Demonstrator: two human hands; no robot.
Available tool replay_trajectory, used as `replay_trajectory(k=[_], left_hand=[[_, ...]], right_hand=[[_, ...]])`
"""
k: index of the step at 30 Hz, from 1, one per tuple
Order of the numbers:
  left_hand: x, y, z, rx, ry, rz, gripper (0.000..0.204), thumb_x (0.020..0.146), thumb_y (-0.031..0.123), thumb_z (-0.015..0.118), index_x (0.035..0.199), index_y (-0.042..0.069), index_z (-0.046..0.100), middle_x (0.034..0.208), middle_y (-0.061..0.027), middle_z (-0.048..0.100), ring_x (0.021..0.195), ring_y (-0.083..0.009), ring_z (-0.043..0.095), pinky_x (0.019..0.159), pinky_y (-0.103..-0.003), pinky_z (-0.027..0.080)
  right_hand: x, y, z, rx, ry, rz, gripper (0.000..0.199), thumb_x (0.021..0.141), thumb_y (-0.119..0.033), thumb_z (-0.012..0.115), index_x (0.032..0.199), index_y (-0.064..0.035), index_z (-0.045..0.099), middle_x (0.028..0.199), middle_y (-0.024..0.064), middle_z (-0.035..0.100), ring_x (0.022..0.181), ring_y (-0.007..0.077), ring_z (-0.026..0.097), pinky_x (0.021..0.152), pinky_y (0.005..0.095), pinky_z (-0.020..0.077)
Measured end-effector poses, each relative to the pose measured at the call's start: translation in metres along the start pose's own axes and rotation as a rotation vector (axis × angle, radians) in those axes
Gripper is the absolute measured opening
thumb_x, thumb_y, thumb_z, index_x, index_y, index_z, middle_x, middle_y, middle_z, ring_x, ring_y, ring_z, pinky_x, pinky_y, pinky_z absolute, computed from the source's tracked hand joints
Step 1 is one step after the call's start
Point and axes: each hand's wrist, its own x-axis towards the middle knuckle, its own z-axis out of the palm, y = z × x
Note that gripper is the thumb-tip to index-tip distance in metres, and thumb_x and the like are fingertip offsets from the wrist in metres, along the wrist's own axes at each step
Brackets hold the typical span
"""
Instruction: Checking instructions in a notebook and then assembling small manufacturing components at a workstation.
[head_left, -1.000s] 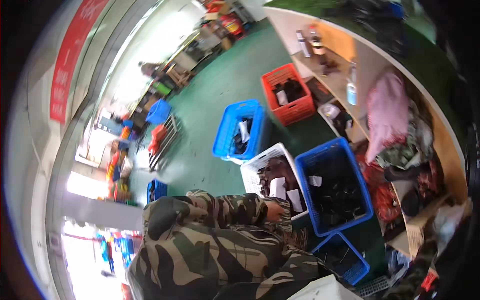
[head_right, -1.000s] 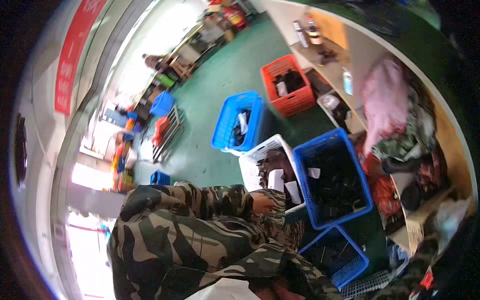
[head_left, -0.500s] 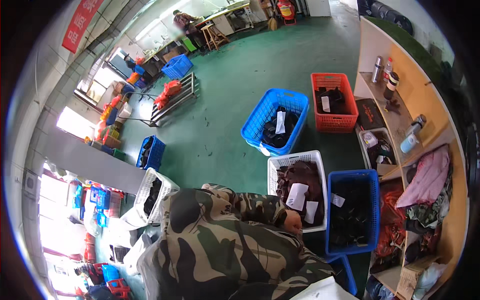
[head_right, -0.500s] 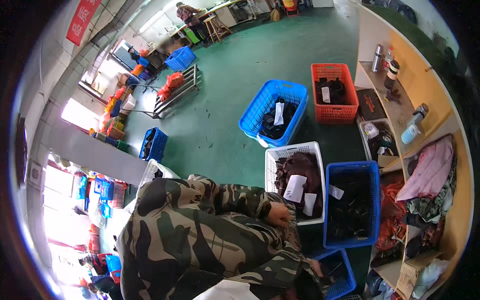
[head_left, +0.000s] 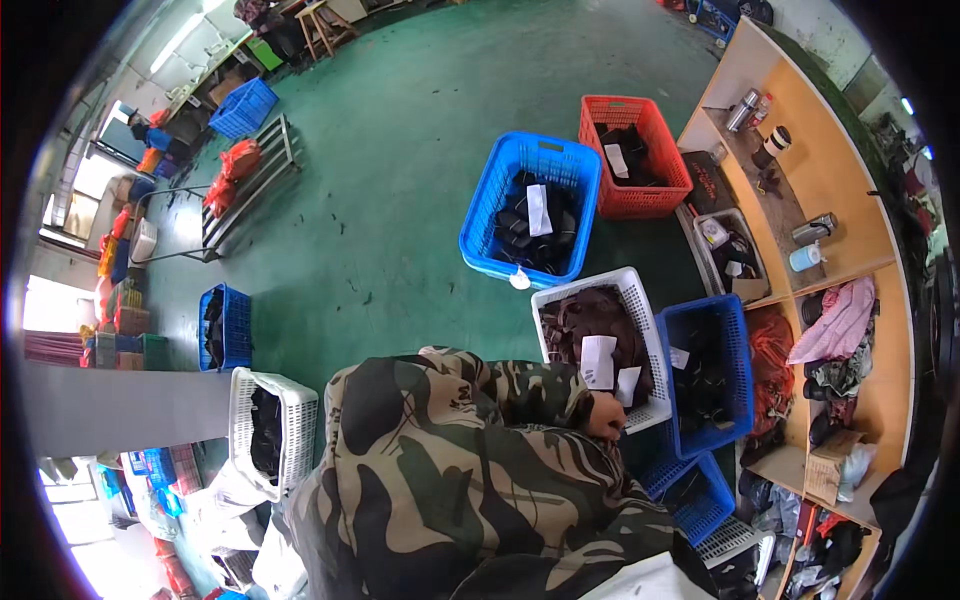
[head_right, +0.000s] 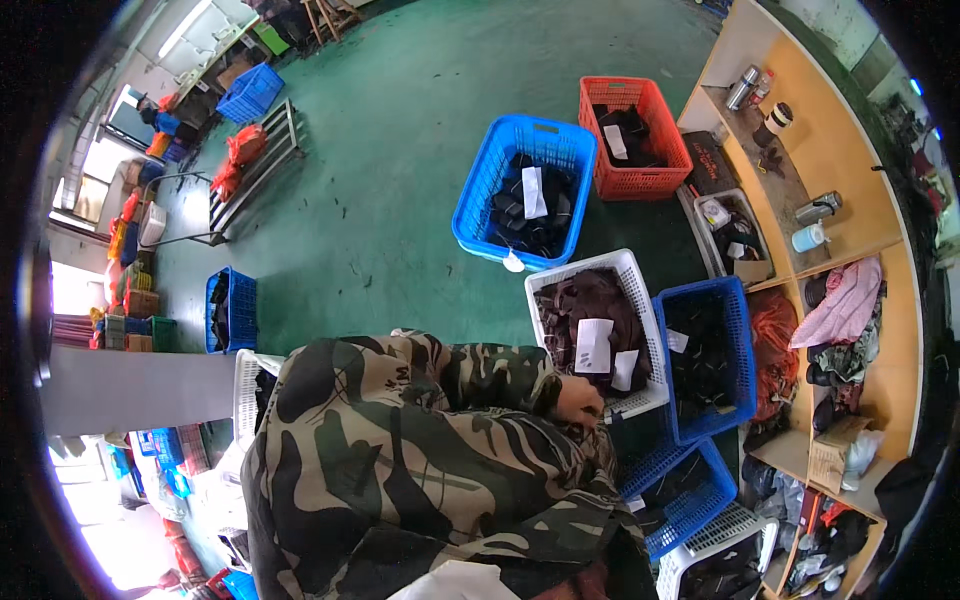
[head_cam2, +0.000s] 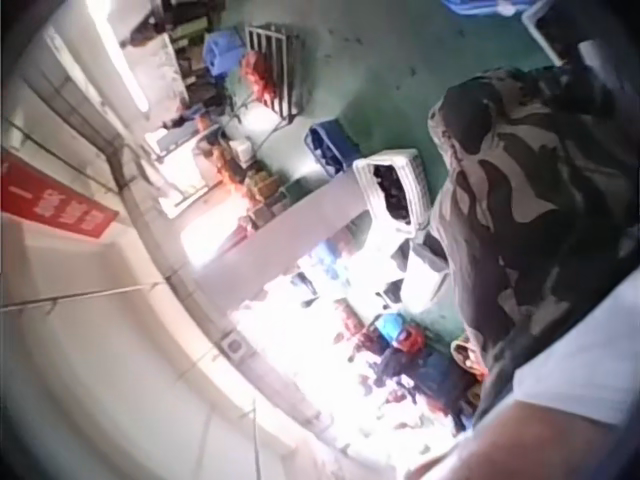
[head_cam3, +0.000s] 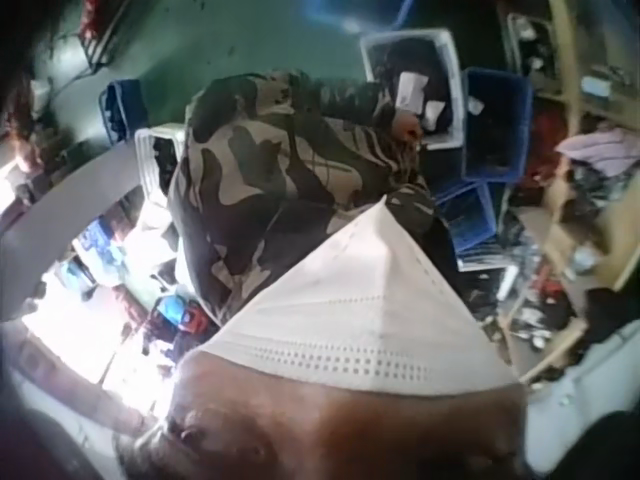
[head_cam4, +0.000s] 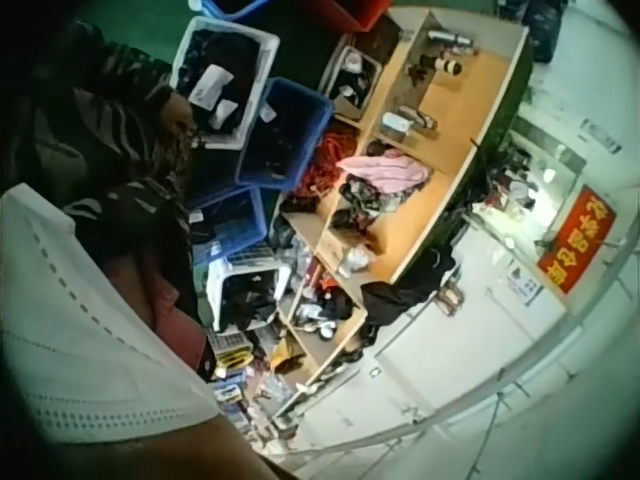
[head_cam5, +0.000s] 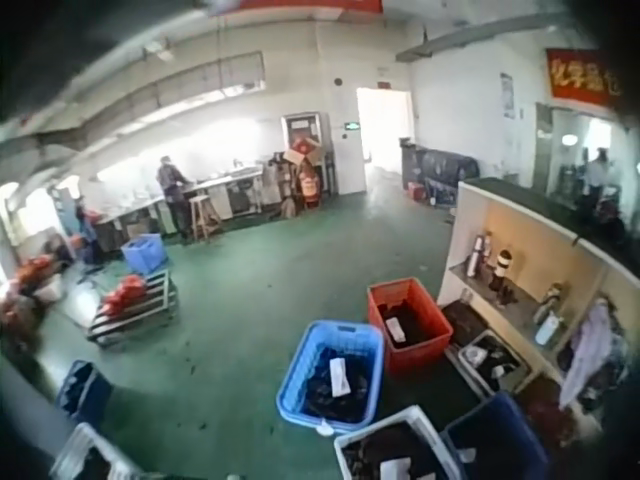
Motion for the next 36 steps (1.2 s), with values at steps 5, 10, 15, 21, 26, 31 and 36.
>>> replay_trajectory(k=[5, 10, 15, 21, 26, 31, 36], left_hand=[[-0.030, -0.007, 0.001, -0.082, 0.065, 0.021, 0.026, 0.076, 0.030, 0.057, 0.086, 0.006, 0.060, 0.080, -0.0167, 0.061, 0.078, -0.0357, 0.057, 0.069, -0.043, 0.045], [-0.085, -0.018, 0.007, -0.129, 0.293, -0.162, 0.024, 0.072, 0.028, 0.060, 0.079, 0.006, 0.063, 0.078, -0.0151, 0.062, 0.078, -0.0328, 0.060, 0.069, -0.042, 0.046], [-0.107, -0.018, 0.025, -0.177, 0.341, -0.231, 0.026, 0.073, 0.029, 0.060, 0.082, 0.005, 0.061, 0.079, -0.0169, 0.061, 0.076, -0.0353, 0.059, 0.068, -0.043, 0.046], [-0.149, -0.006, 0.042, -0.192, 0.464, -0.299, 0.021, 0.079, 0.022, 0.059, 0.087, 0.003, 0.061, 0.073, -0.0142, 0.062, 0.068, -0.0311, 0.059, 0.059, -0.040, 0.045], [-0.188, -0.008, 0.034, -0.170, 0.485, -0.328, 0.021, 0.080, 0.022, 0.059, 0.088, 0.003, 0.061, 0.072, -0.0142, 0.062, 0.067, -0.0305, 0.060, 0.059, -0.038, 0.046], [-0.227, -0.049, 0.018, -0.171, 0.544, -0.254, 0.023, 0.080, 0.023, 0.059, 0.089, 0.002, 0.060, 0.074, -0.0161, 0.062, 0.069, -0.0317, 0.061, 0.061, -0.039, 0.047], [-0.300, -0.102, -0.026, -0.282, 0.588, -0.315, 0.022, 0.076, 0.026, 0.059, 0.084, 0.005, 0.061, 0.076, -0.0163, 0.062, 0.073, -0.0342, 0.059, 0.065, -0.041, 0.046]], right_hand=[[-0.008, -0.026, 0.017, 0.003, 0.004, 0.058, 0.028, 0.079, -0.021, 0.045, 0.092, 0.0008, 0.055, 0.087, 0.0178, 0.060, 0.071, 0.0270, 0.060, 0.058, 0.0353, 0.0494], [-0.010, -0.047, 0.026, -0.004, 0.001, 0.061, 0.027, 0.079, -0.021, 0.046, 0.092, 0.0005, 0.055, 0.086, 0.0176, 0.060, 0.070, 0.0266, 0.059, 0.058, 0.0349, 0.0492], [-0.029, -0.030, 0.047, 0.040, 0.020, 0.082, 0.026, 0.079, -0.020, 0.046, 0.092, 0.0002, 0.055, 0.086, 0.0173, 0.060, 0.069, 0.0261, 0.059, 0.058, 0.0346, 0.0489], [-0.048, 0.010, 0.082, 0.082, 0.009, 0.130, 0.025, 0.078, -0.020, 0.047, 0.091, -0.0002, 0.056, 0.084, 0.0170, 0.060, 0.068, 0.0256, 0.059, 0.057, 0.0342, 0.0486], [-0.032, -0.011, 0.106, 0.070, -0.033, 0.127, 0.024, 0.078, -0.019, 0.048, 0.091, -0.0005, 0.056, 0.084, 0.0167, 0.060, 0.067, 0.0252, 0.059, 0.057, 0.0339, 0.0484], [0.006, -0.087, 0.117, 0.021, -0.074, 0.109, 0.024, 0.077, -0.019, 0.049, 0.091, -0.0009, 0.056, 0.083, 0.0164, 0.060, 0.066, 0.0247, 0.059, 0.057, 0.0336, 0.0481], [0.062, -0.190, 0.116, -0.061, -0.094, 0.087, 0.023, 0.077, -0.019, 0.050, 0.091, -0.0012, 0.056, 0.082, 0.0162, 0.060, 0.066, 0.0243, 0.058, 0.057, 0.0333, 0.0479]])
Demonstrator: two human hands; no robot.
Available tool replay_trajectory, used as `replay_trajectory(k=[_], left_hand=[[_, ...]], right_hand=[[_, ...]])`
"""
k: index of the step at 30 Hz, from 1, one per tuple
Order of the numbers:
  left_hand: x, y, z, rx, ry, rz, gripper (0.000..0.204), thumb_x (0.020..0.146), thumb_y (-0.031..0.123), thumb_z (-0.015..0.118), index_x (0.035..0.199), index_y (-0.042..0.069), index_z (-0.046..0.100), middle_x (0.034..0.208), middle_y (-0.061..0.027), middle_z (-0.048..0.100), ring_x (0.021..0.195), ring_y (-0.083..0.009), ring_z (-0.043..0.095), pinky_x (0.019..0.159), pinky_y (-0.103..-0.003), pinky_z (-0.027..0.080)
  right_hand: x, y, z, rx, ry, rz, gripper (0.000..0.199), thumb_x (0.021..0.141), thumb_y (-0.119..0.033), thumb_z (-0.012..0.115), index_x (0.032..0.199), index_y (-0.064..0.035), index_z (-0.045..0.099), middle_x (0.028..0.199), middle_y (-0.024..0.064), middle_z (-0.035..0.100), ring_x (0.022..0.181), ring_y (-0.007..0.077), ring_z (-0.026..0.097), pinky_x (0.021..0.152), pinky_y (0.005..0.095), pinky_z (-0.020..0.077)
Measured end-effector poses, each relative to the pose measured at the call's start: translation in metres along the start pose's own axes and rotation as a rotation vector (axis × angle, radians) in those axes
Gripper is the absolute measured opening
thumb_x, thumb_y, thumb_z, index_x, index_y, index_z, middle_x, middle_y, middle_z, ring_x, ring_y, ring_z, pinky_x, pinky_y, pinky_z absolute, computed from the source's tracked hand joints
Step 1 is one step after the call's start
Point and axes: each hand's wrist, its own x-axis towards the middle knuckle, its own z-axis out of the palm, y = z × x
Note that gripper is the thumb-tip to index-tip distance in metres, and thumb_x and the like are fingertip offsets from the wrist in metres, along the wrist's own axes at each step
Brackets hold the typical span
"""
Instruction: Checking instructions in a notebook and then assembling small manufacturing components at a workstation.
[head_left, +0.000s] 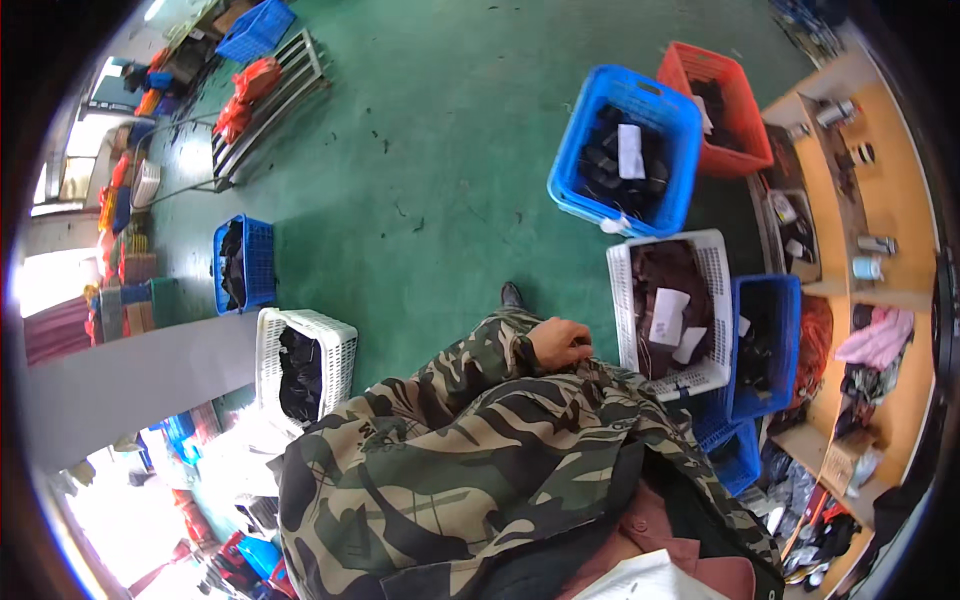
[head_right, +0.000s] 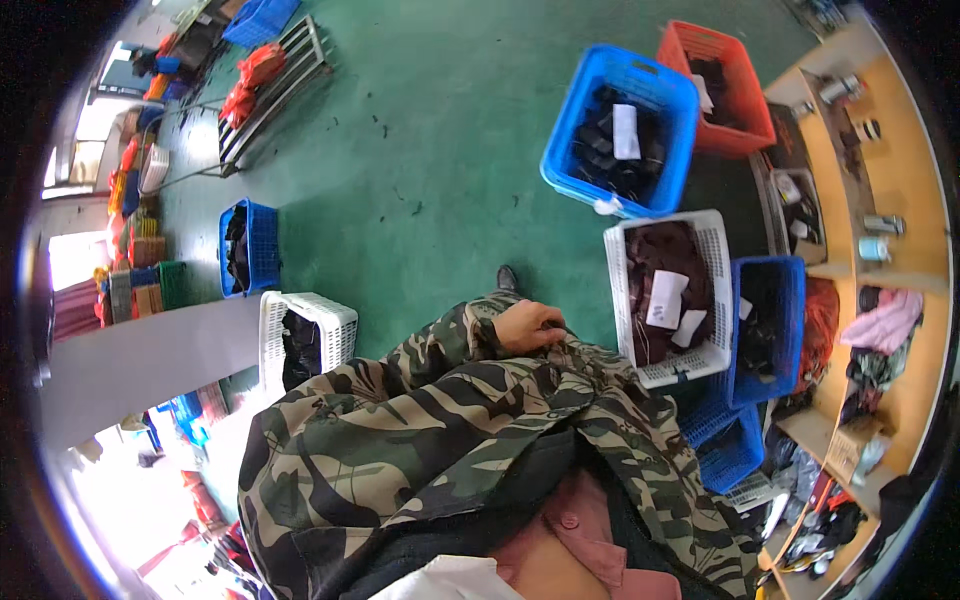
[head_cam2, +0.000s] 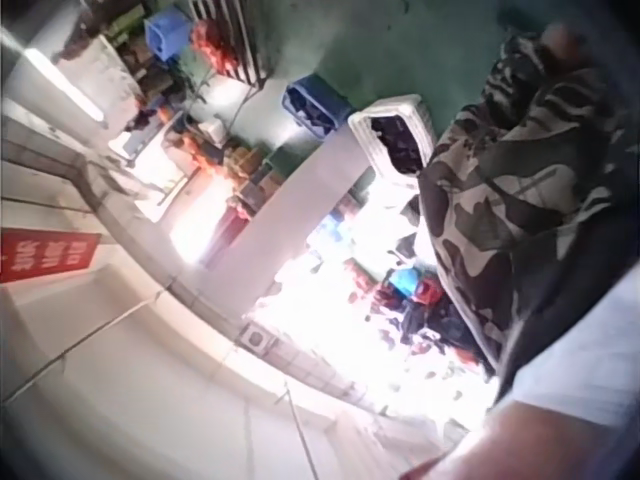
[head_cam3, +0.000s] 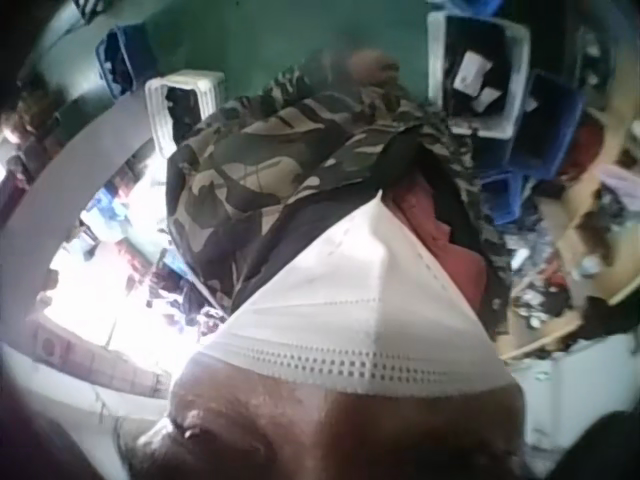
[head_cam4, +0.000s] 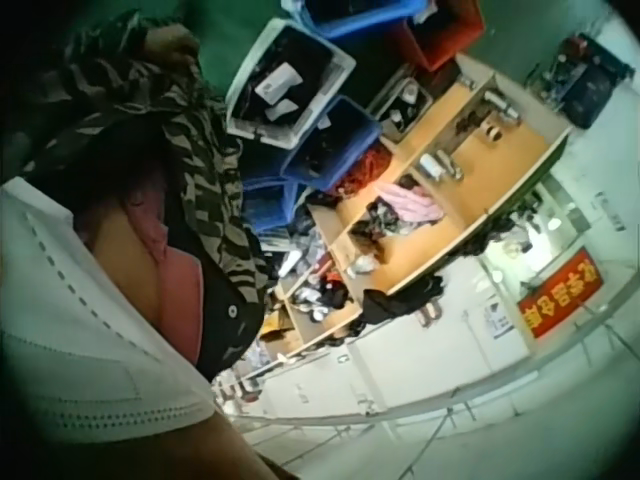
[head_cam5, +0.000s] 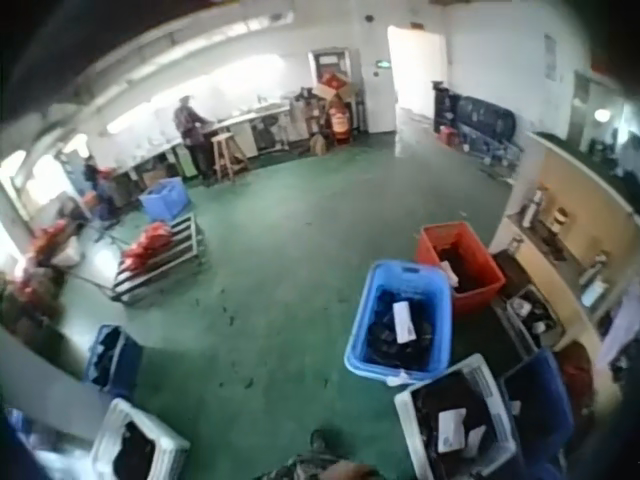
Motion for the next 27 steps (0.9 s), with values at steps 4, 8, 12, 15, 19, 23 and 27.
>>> replay_trajectory(k=[4, 8, 12, 15, 19, 23, 27], left_hand=[[-0.020, -0.033, -0.071, 0.073, 0.085, 0.031, 0.025, 0.077, 0.024, 0.059, 0.088, 0.002, 0.060, 0.076, -0.0178, 0.061, 0.071, -0.0351, 0.059, 0.063, -0.041, 0.046], [-0.017, -0.045, -0.137, 0.103, 0.154, 0.033, 0.026, 0.076, 0.025, 0.059, 0.089, 0.002, 0.059, 0.073, -0.0173, 0.060, 0.070, -0.0359, 0.058, 0.062, -0.042, 0.046], [0.054, -0.059, -0.151, 0.177, 0.094, 0.083, 0.053, 0.069, 0.022, 0.062, 0.118, 0.009, 0.046, 0.110, -0.0144, 0.053, 0.102, -0.0332, 0.050, 0.083, -0.042, 0.042], [0.102, -0.124, -0.159, 0.231, -0.418, 0.127, 0.038, 0.070, 0.023, 0.061, 0.105, 0.011, 0.055, 0.102, -0.0129, 0.057, 0.094, -0.0336, 0.054, 0.082, -0.047, 0.039], [0.135, -0.171, -0.246, 0.368, -0.181, 0.008, 0.025, 0.073, 0.021, 0.059, 0.095, 0.009, 0.057, 0.092, -0.0120, 0.059, 0.083, -0.0329, 0.056, 0.074, -0.044, 0.042], [0.103, -0.160, -0.336, 0.146, 0.054, 0.002, 0.014, 0.077, 0.019, 0.057, 0.085, 0.008, 0.059, 0.082, -0.0111, 0.062, 0.072, -0.0321, 0.057, 0.067, -0.041, 0.045], [0.096, -0.106, -0.476, -0.436, 0.651, 0.016, 0.021, 0.079, 0.011, 0.059, 0.095, -0.002, 0.056, 0.072, -0.0117, 0.061, 0.067, -0.0199, 0.062, 0.060, -0.031, 0.049]], right_hand=[[0.037, -0.092, -0.025, -0.086, -0.013, -0.035, 0.022, 0.077, -0.018, 0.051, 0.090, -0.0015, 0.056, 0.081, 0.0159, 0.060, 0.065, 0.0239, 0.058, 0.057, 0.0330, 0.0477], [0.076, -0.182, -0.055, -0.201, -0.057, -0.104, 0.022, 0.077, -0.018, 0.051, 0.090, -0.0017, 0.056, 0.080, 0.0157, 0.060, 0.064, 0.0235, 0.058, 0.057, 0.0328, 0.0475], [0.108, -0.265, -0.094, -0.291, -0.097, -0.193, 0.021, 0.076, -0.017, 0.052, 0.090, -0.0020, 0.056, 0.080, 0.0155, 0.060, 0.064, 0.0232, 0.058, 0.057, 0.0325, 0.0473], [0.137, -0.344, -0.133, -0.498, -0.199, -0.438, 0.021, 0.076, -0.017, 0.053, 0.090, -0.0022, 0.057, 0.079, 0.0154, 0.060, 0.063, 0.0229, 0.058, 0.057, 0.0323, 0.0471], [0.156, -0.481, -0.202, -0.074, -0.382, -0.562, 0.016, 0.079, -0.017, 0.054, 0.086, -0.0022, 0.057, 0.063, 0.0075, 0.057, 0.052, 0.0147, 0.054, 0.050, 0.0259, 0.0433], [0.189, -0.639, -0.268, 0.613, -0.275, -0.630, 0.017, 0.086, -0.020, 0.052, 0.088, -0.0036, 0.053, 0.063, 0.0023, 0.049, 0.056, 0.0105, 0.049, 0.050, 0.0218, 0.0376], [0.227, -0.773, -0.284, 0.977, -0.371, -0.754, 0.016, 0.088, -0.012, 0.049, 0.098, -0.0004, 0.053, 0.088, 0.0076, 0.057, 0.079, 0.0188, 0.057, 0.068, 0.0307, 0.0482]])
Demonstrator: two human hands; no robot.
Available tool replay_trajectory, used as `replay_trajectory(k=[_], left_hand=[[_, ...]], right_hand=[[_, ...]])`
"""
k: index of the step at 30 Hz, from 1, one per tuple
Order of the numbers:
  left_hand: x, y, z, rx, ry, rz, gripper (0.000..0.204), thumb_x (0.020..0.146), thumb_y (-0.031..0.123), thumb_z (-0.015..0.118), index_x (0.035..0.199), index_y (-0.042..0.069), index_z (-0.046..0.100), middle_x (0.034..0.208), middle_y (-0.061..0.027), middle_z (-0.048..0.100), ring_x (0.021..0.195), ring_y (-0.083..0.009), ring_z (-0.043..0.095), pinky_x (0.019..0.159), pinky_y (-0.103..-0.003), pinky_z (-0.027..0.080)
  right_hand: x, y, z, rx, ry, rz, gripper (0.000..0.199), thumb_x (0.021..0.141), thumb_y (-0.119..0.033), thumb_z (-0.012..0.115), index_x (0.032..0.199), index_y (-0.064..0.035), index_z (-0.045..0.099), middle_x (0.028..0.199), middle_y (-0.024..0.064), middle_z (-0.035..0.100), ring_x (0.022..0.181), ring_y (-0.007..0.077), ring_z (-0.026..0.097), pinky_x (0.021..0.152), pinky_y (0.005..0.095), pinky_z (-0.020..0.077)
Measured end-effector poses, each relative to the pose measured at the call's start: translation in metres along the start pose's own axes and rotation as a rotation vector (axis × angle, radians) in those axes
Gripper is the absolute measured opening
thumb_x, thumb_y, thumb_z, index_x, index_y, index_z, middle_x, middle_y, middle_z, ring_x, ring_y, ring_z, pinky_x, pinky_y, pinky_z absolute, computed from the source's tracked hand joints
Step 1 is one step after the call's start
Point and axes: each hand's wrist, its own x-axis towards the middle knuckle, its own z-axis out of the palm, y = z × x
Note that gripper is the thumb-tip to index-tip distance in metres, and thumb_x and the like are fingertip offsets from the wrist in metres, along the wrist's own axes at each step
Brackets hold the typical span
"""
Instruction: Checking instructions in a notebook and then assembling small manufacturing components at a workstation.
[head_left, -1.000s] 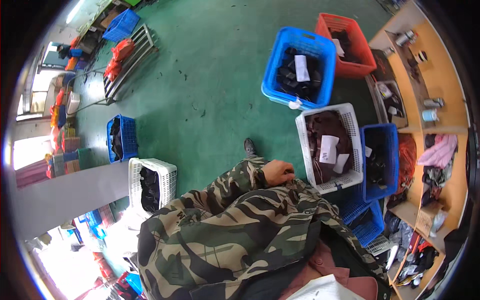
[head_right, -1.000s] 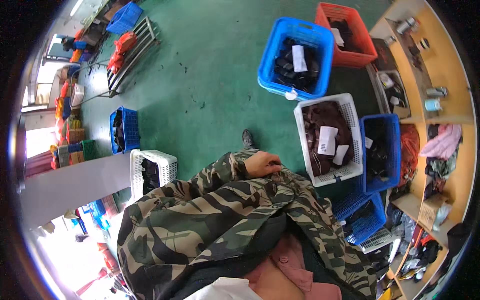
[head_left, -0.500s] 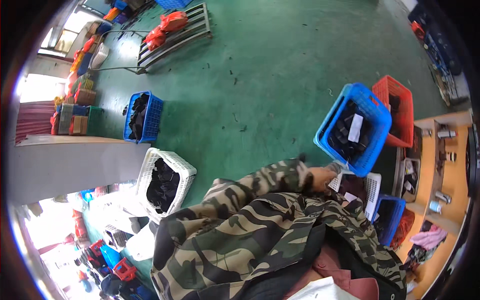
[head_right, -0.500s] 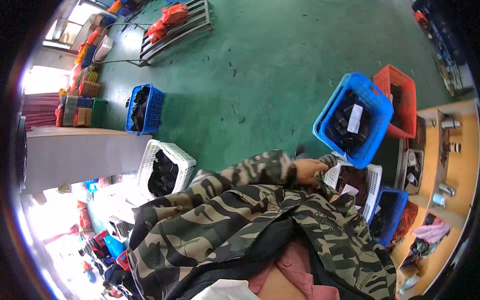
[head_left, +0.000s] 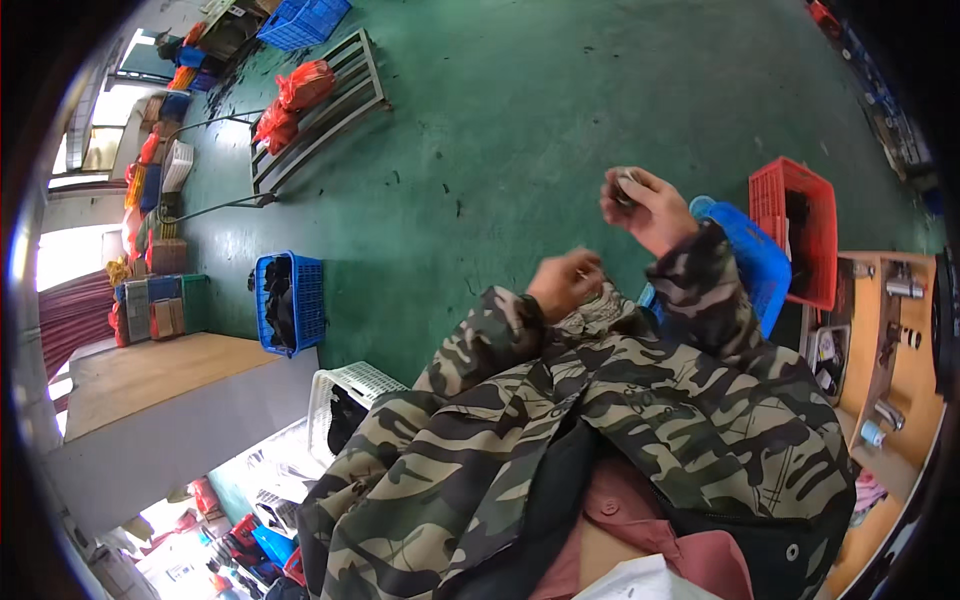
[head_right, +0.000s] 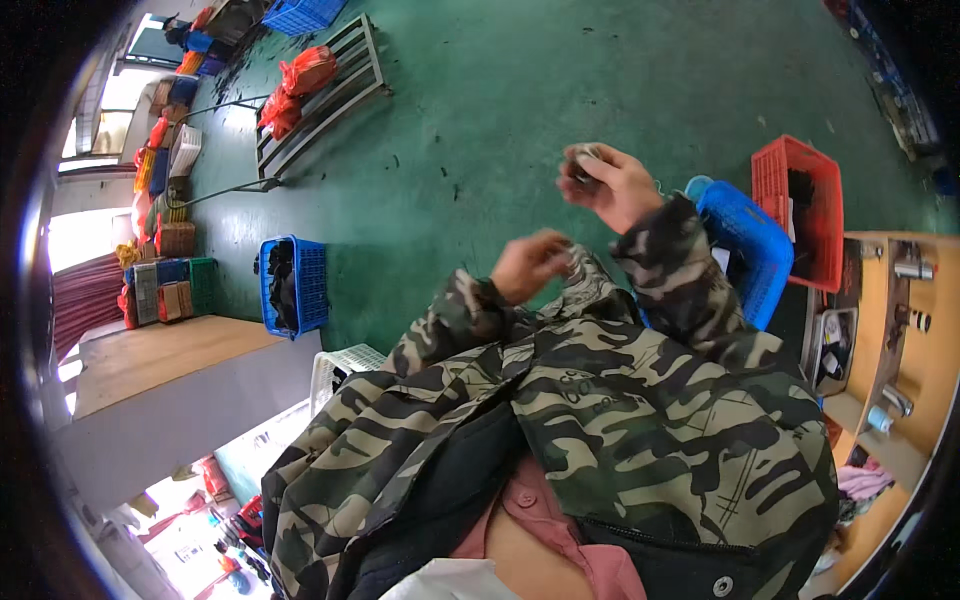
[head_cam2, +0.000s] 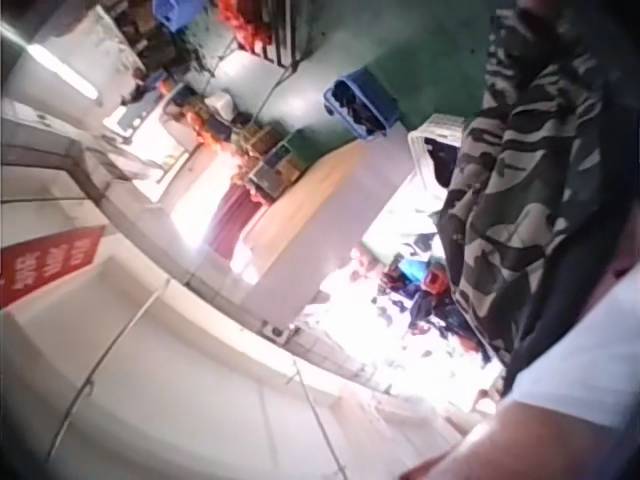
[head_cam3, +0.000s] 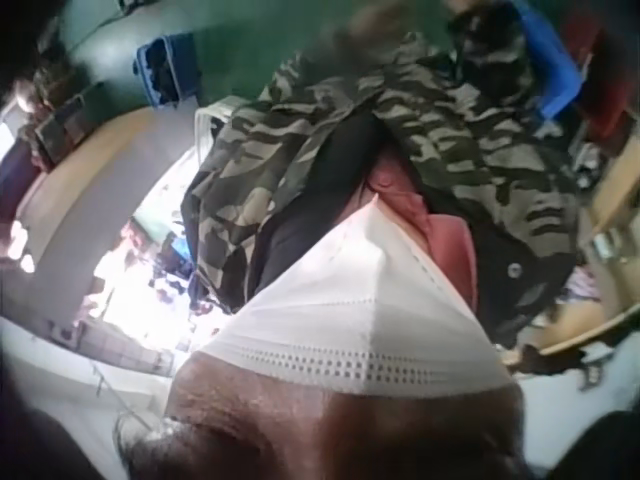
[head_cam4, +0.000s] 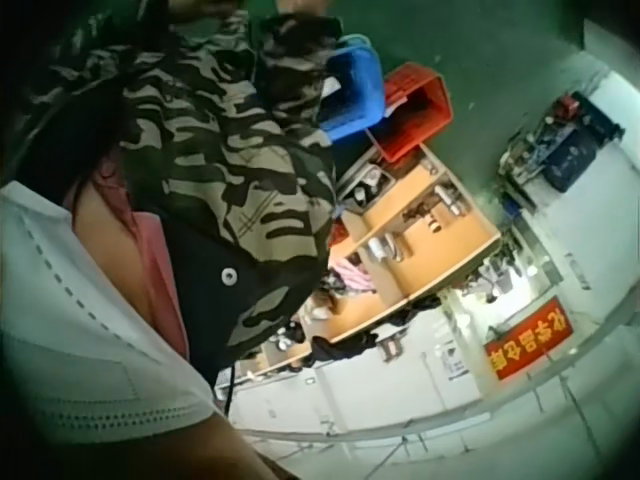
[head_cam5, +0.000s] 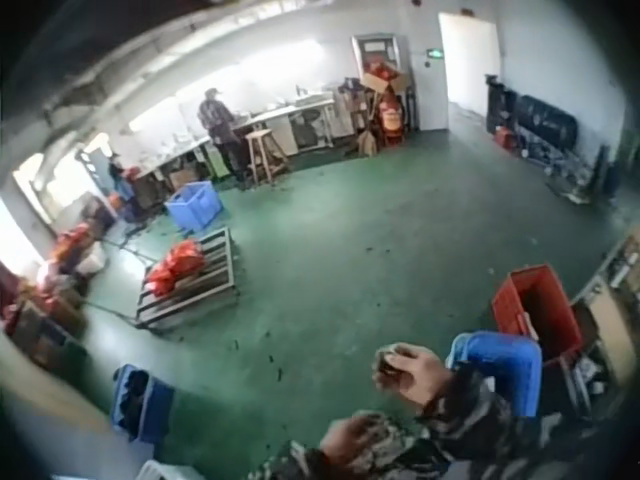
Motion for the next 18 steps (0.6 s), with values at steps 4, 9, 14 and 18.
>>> replay_trajectory(k=[4, 9, 14, 18], left_hand=[[0.040, 0.083, -0.025, 0.077, 0.374, 0.100, 0.026, 0.078, 0.006, 0.063, 0.100, -0.005, 0.053, 0.081, -0.0092, 0.061, 0.075, -0.0121, 0.060, 0.060, -0.025, 0.049], [0.088, 0.093, -0.066, 0.249, 0.584, 0.250, 0.026, 0.069, 0.003, 0.068, 0.093, 0.000, 0.058, 0.080, -0.0096, 0.055, 0.069, -0.0194, 0.061, 0.057, -0.026, 0.050], [0.172, 0.079, -0.152, 0.143, 0.552, 0.306, 0.023, 0.069, 0.002, 0.068, 0.090, -0.001, 0.058, 0.079, -0.0086, 0.055, 0.067, -0.0173, 0.060, 0.061, -0.025, 0.049], [0.168, 0.049, -0.156, -0.124, 0.397, 0.124, 0.017, 0.075, -0.002, 0.063, 0.090, -0.003, 0.056, 0.079, -0.0026, 0.056, 0.071, -0.0098, 0.058, 0.060, -0.023, 0.048]], right_hand=[[0.048, -0.009, 0.015, 0.240, 0.001, -0.031, 0.017, 0.089, -0.010, 0.045, 0.099, 0.0016, 0.052, 0.098, 0.0123, 0.057, 0.095, 0.0244, 0.056, 0.081, 0.0364, 0.0472], [0.104, 0.002, 0.041, 0.320, -0.074, 0.008, 0.022, 0.091, -0.014, 0.039, 0.101, 0.0024, 0.051, 0.103, 0.0144, 0.056, 0.099, 0.0257, 0.054, 0.086, 0.0389, 0.0452], [0.200, -0.028, 0.069, 0.270, -0.035, -0.056, 0.024, 0.092, -0.016, 0.038, 0.103, 0.0009, 0.051, 0.105, 0.0139, 0.057, 0.096, 0.0233, 0.055, 0.082, 0.0349, 0.0456], [0.201, -0.007, 0.050, 0.213, 0.117, -0.053, 0.024, 0.091, -0.017, 0.041, 0.104, 0.0000, 0.052, 0.103, 0.0124, 0.058, 0.095, 0.0211, 0.055, 0.079, 0.0323, 0.0458]])
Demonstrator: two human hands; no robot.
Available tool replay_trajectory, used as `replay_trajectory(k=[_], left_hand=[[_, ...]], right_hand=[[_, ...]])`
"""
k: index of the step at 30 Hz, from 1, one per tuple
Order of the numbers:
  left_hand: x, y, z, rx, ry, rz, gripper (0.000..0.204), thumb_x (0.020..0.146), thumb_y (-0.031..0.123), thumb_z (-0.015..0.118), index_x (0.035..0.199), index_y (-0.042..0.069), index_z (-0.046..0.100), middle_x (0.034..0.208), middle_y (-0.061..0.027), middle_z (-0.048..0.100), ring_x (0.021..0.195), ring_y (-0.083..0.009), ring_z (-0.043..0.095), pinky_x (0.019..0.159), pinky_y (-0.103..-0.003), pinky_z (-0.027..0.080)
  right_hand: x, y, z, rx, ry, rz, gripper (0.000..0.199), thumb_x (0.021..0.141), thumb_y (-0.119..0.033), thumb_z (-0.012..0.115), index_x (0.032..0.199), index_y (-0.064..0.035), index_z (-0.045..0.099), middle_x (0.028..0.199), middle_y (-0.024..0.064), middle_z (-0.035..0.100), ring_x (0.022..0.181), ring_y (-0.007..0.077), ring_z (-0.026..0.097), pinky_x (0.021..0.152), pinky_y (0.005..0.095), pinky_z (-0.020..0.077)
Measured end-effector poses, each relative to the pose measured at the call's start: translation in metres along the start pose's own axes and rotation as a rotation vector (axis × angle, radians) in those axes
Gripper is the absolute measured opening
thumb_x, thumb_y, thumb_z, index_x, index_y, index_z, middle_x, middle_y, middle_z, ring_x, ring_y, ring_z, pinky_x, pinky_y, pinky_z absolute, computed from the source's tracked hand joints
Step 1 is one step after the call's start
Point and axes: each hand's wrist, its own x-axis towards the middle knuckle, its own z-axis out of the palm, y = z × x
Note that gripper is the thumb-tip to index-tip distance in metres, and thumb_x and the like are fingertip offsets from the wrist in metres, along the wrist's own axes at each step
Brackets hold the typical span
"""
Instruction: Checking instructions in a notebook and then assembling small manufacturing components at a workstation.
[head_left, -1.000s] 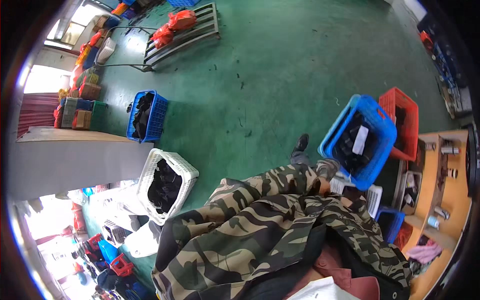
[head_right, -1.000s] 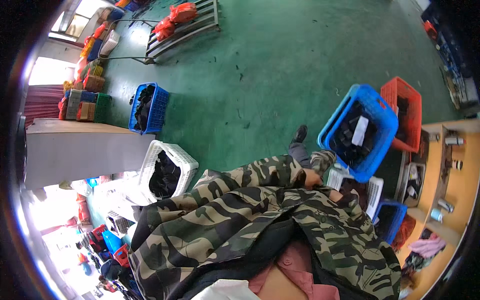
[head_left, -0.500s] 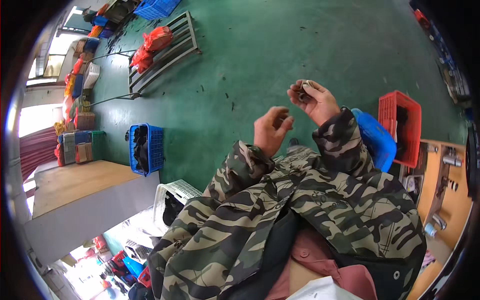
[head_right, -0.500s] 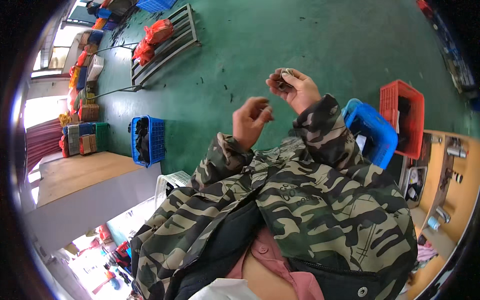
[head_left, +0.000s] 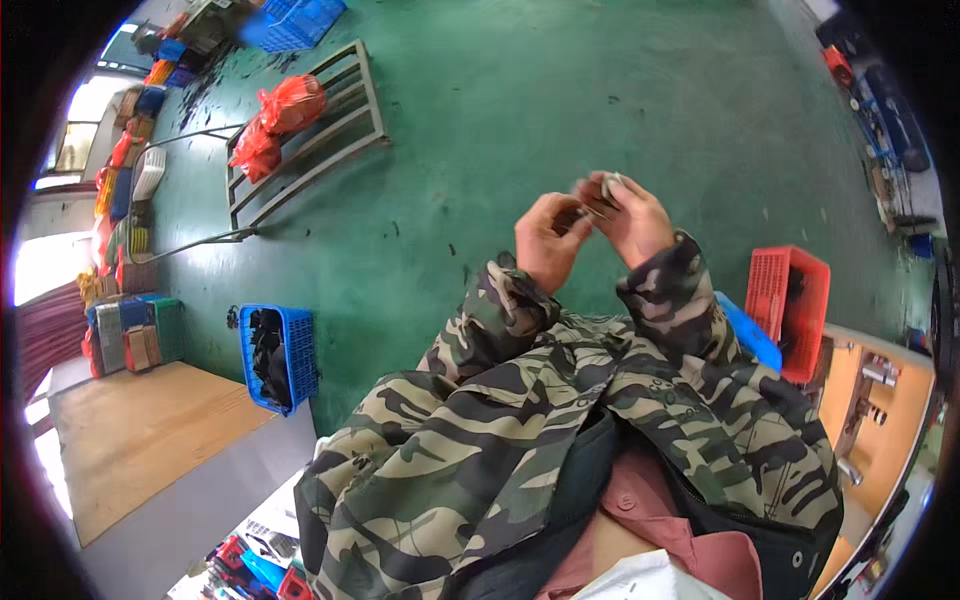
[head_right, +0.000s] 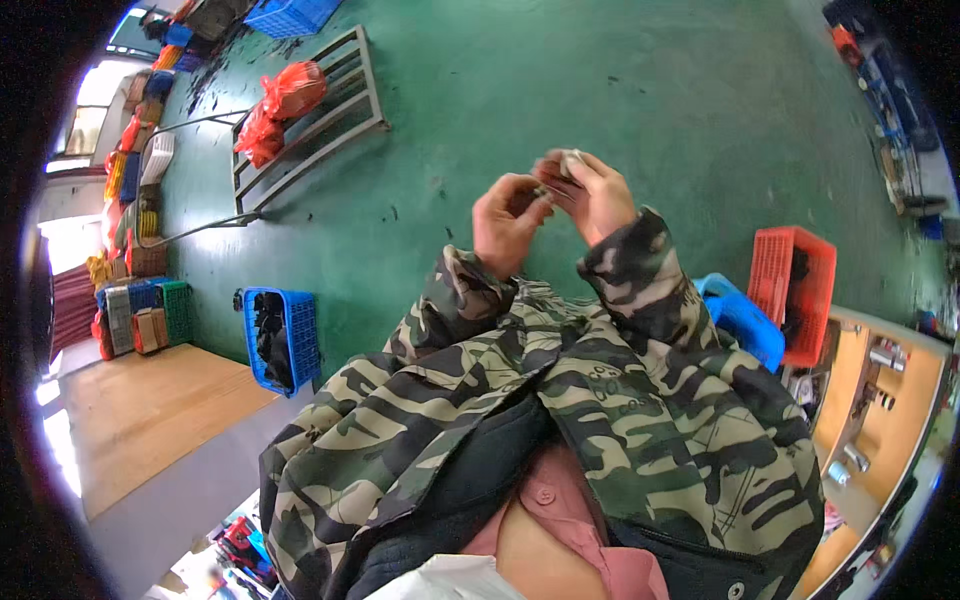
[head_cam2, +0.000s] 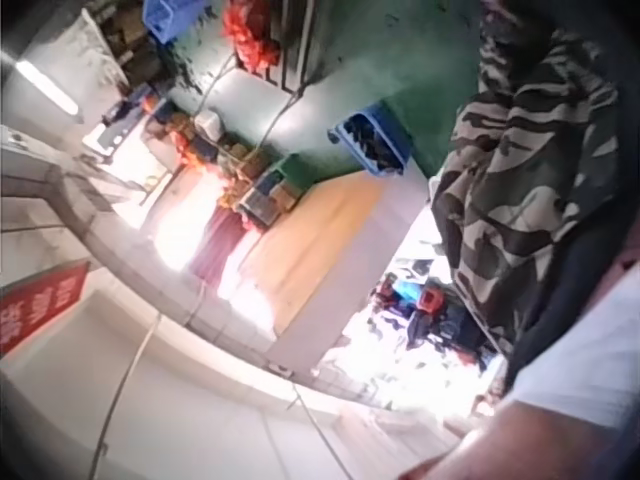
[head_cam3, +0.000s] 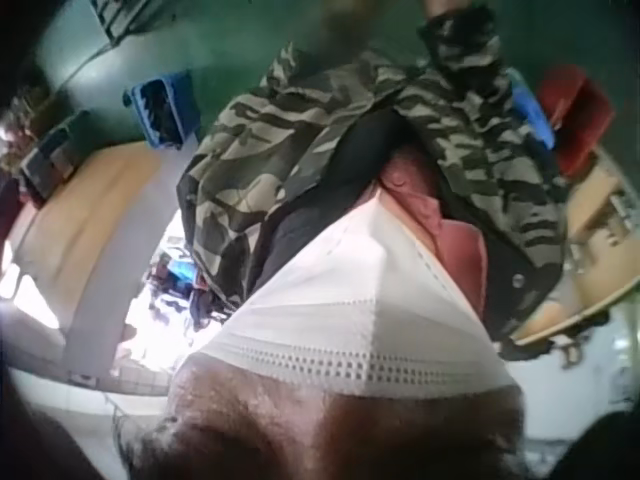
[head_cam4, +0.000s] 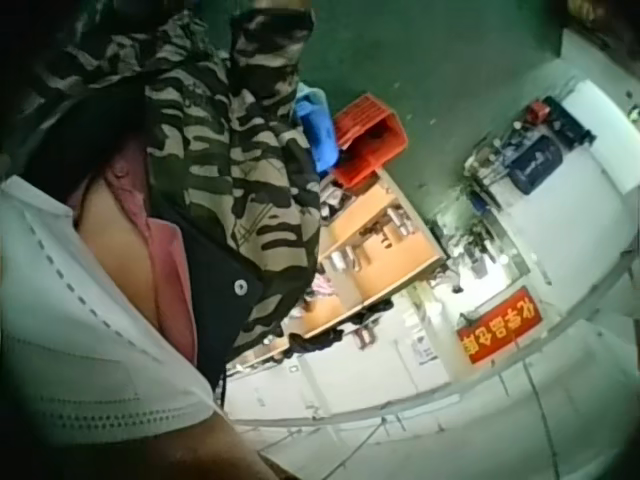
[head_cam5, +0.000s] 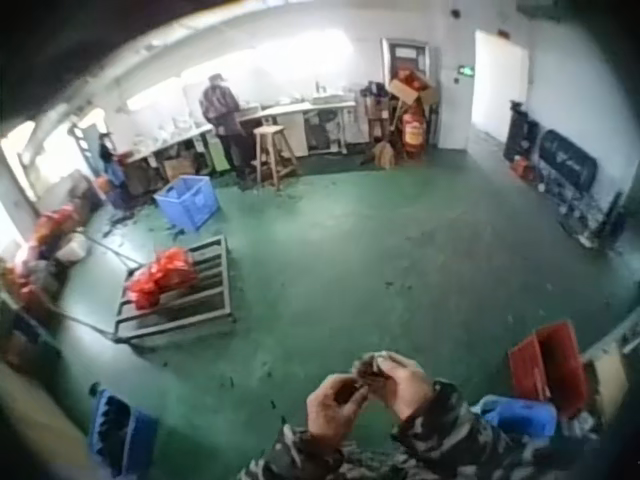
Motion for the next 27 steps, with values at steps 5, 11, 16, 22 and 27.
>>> replay_trajectory(k=[5, 11, 16, 22, 27], left_hand=[[0.056, 0.016, -0.028, 0.354, -0.145, 0.155, 0.023, 0.074, 0.001, 0.064, 0.096, -0.001, 0.058, 0.078, -0.0088, 0.063, 0.069, -0.0106, 0.059, 0.064, -0.025, 0.049], [0.075, 0.003, -0.058, 0.124, -0.177, -0.141, 0.019, 0.076, 0.001, 0.061, 0.094, -0.003, 0.057, 0.081, -0.0088, 0.063, 0.075, -0.0111, 0.060, 0.067, -0.024, 0.048], [0.113, 0.013, -0.084, 0.241, -0.169, -0.104, 0.015, 0.073, 0.004, 0.066, 0.085, -0.002, 0.059, 0.073, -0.0053, 0.059, 0.065, -0.0085, 0.055, 0.063, -0.024, 0.047], [0.195, 0.029, -0.100, 0.265, -0.146, -0.167, 0.019, 0.069, 0.006, 0.070, 0.081, 0.000, 0.056, 0.067, -0.0027, 0.057, 0.061, -0.0064, 0.052, 0.056, -0.023, 0.045], [0.329, 0.133, -0.104, 0.271, -0.114, -0.195, 0.018, 0.070, 0.007, 0.068, 0.080, -0.002, 0.056, 0.068, -0.0073, 0.060, 0.060, -0.0099, 0.054, 0.056, -0.025, 0.046]], right_hand=[[0.029, 0.004, -0.011, -0.471, 0.221, 0.016, 0.020, 0.088, -0.015, 0.048, 0.103, -0.0029, 0.055, 0.076, 0.0066, 0.060, 0.060, 0.0144, 0.058, 0.054, 0.0254, 0.0482], [0.051, 0.030, -0.020, -0.759, 0.170, 0.094, 0.019, 0.086, -0.020, 0.055, 0.090, -0.0018, 0.059, 0.068, 0.0042, 0.059, 0.059, 0.0103, 0.055, 0.053, 0.0226, 0.0452], [0.098, 0.016, -0.001, -0.725, 0.129, 0.087, 0.017, 0.087, -0.017, 0.053, 0.092, -0.0010, 0.058, 0.069, 0.0036, 0.058, 0.056, 0.0083, 0.053, 0.050, 0.0222, 0.0444], [0.196, -0.018, 0.028, -0.541, -0.021, 0.255, 0.020, 0.084, -0.001, 0.043, 0.100, -0.0013, 0.054, 0.073, 0.0038, 0.058, 0.054, 0.0092, 0.052, 0.048, 0.0215, 0.0444], [0.285, -0.141, 0.125, -0.535, -0.101, 0.343, 0.017, 0.088, -0.016, 0.050, 0.093, -0.0009, 0.057, 0.071, 0.0042, 0.058, 0.059, 0.0112, 0.056, 0.054, 0.0246, 0.0466]])
